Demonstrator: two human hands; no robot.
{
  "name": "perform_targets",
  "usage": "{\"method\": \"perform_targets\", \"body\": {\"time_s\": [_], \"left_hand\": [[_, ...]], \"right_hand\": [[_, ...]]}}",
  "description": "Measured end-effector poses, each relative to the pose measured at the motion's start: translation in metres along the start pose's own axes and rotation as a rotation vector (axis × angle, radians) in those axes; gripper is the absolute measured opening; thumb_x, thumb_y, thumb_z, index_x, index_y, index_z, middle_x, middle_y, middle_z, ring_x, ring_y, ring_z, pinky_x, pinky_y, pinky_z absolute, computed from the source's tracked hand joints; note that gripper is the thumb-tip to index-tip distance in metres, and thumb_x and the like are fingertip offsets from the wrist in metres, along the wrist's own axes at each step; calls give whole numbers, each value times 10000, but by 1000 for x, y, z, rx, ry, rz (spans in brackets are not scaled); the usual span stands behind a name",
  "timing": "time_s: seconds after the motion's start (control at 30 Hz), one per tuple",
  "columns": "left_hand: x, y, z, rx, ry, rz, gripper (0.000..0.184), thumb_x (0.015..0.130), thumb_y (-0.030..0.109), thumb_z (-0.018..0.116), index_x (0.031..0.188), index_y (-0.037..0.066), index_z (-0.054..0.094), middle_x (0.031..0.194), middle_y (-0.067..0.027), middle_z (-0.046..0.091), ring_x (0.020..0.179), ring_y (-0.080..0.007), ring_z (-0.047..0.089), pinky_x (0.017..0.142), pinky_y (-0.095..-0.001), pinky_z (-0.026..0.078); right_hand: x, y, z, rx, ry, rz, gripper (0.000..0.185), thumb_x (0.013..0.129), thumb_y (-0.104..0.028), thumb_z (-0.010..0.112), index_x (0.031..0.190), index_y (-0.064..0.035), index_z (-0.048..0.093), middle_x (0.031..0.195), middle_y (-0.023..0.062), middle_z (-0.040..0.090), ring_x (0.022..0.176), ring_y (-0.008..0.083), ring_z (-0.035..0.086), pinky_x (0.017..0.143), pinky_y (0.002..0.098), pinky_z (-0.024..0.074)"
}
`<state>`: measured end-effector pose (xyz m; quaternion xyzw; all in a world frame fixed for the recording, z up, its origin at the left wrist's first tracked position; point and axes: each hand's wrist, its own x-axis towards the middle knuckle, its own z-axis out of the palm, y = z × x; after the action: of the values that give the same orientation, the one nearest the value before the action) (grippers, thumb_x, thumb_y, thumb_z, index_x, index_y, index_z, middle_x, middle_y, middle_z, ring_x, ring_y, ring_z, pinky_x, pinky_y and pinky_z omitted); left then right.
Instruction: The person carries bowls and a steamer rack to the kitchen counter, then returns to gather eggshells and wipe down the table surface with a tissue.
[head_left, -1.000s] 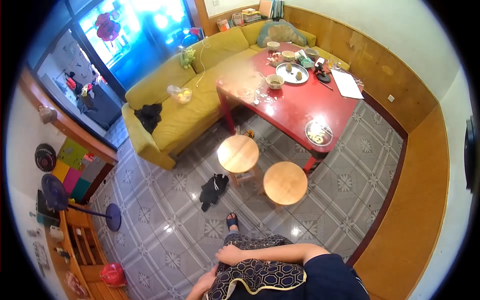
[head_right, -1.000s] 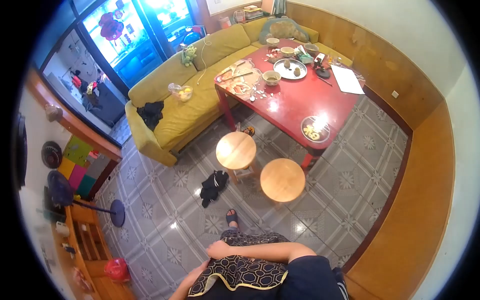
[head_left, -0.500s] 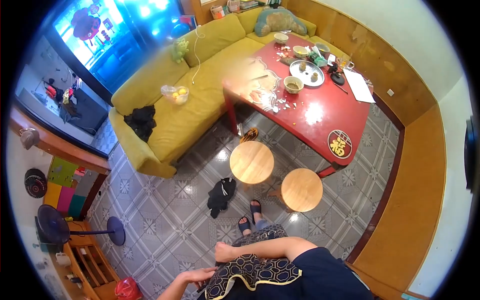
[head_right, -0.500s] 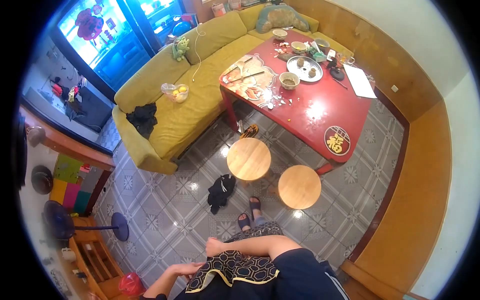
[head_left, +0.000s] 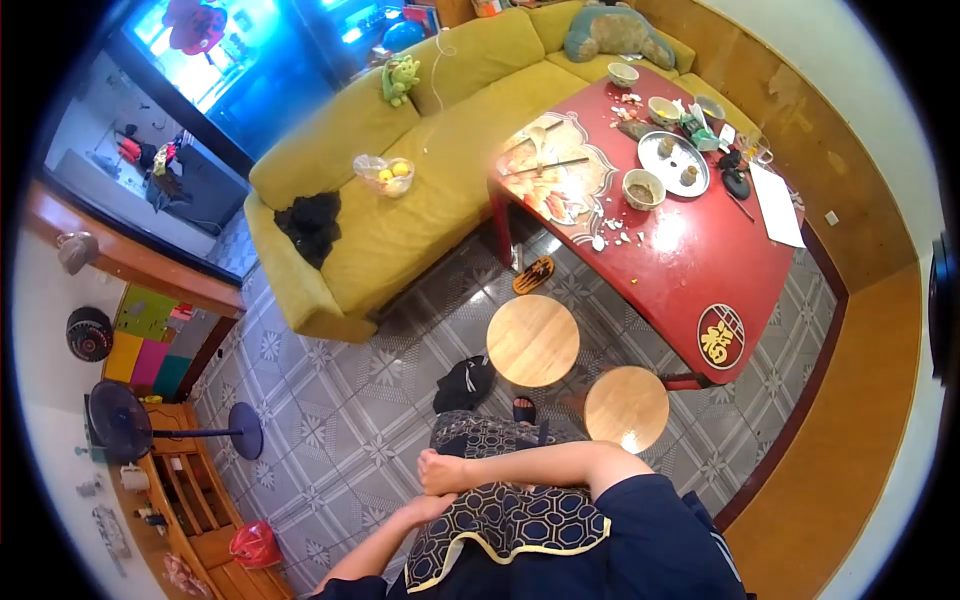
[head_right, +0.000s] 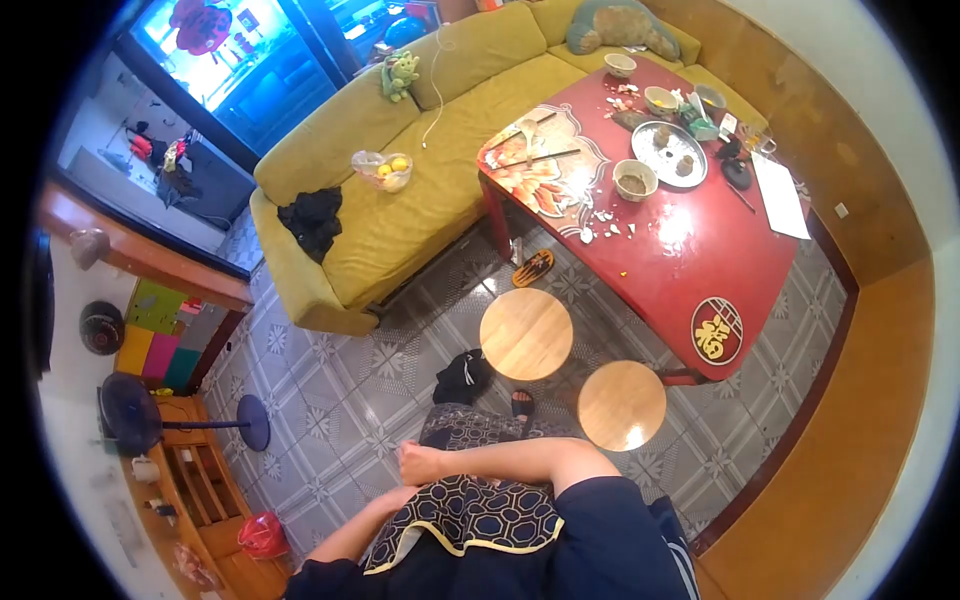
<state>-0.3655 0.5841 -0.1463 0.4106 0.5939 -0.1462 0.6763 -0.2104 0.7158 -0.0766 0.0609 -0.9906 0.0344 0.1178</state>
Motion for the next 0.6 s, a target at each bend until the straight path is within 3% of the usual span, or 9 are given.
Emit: {"method": "perform_targets", "body": {"time_s": [0.03, 0.07, 0.23, 0.3, 0.33, 0.37, 0.4, 0.47, 0.6], "left_hand": [[12, 8, -1, 151, 73, 127, 662, 823, 590, 335, 1316, 155, 415, 1126, -260, 561, 989, -350, 586, 645, -424, 521], [-31, 79, -14, 179, 142, 18, 751, 807, 620, 374, 1285, 44, 428, 1026, -233, 611, 987, -294, 588, 733, -375, 495], [-83, 120, -60, -171, -89, 115, 836, 821, 575, 470, 1364, -14, 233, 940, -102, 603, 830, -131, 567, 710, -293, 476], [-102, 127, -77, -141, -258, 366, 750, 887, 430, 481, 1389, -3, 129, 1031, -95, 566, 859, -103, 531, 695, -292, 475], [-102, 139, -83, 18, -150, 353, 612, 891, 311, 518, 1365, 26, 255, 1079, -131, 558, 885, -187, 561, 754, -336, 471], [-84, 127, -82, 29, -155, 350, 612, 891, 311, 518, 1365, 26, 255, 1079, -131, 558, 885, -187, 561, 754, -336, 471], [-52, 102, -77, 117, 39, 301, 574, 873, 313, 535, 1336, 50, 323, 1088, -152, 548, 909, -242, 567, 779, -365, 465], [-63, 150, -83, 270, 308, 171, 443, 822, 303, 579, 1217, 116, 506, 1058, -171, 538, 904, -364, 572, 808, -433, 456], [-63, 199, -106, 605, 511, 100, 421, 778, 303, 620, 1173, 177, 549, 1043, -117, 559, 924, -330, 582, 768, -424, 474]], "right_hand": [[-7, 8, 0, 17, -30, 30, 206, 693, -261, 552, 638, -95, 660, 657, 63, 620, 649, 214, 547, 588, 367, 366], [-12, 15, -1, 15, -38, 36, 206, 693, -261, 552, 638, -95, 660, 657, 63, 620, 649, 214, 547, 588, 367, 366], [-28, 38, -27, 102, -127, 356, 222, 708, -260, 551, 668, -78, 671, 701, 87, 620, 704, 241, 553, 565, 382, 372], [-36, 46, -38, 138, -172, 417, 194, 708, -232, 557, 673, -81, 674, 733, 82, 614, 763, 244, 550, 608, 393, 392], [-41, 56, -43, 205, -165, 445, 183, 709, -218, 556, 673, -84, 675, 746, 76, 611, 786, 241, 549, 637, 398, 398], [-46, 66, -48, 268, -157, 473, 173, 711, -205, 556, 672, -87, 676, 758, 69, 607, 808, 237, 547, 667, 403, 405], [-52, 75, -58, 331, -135, 520, 143, 691, -203, 578, 692, -94, 671, 784, 61, 597, 843, 235, 550, 709, 386, 413], [-63, 91, -57, 368, -115, 584, 144, 681, -220, 599, 710, -95, 664, 791, 62, 595, 846, 235, 553, 704, 375, 417], [-82, 127, -56, 420, -83, 794, 176, 682, -228, 635, 777, -80, 652, 839, 83, 607, 851, 251, 568, 694, 374, 433]]}}
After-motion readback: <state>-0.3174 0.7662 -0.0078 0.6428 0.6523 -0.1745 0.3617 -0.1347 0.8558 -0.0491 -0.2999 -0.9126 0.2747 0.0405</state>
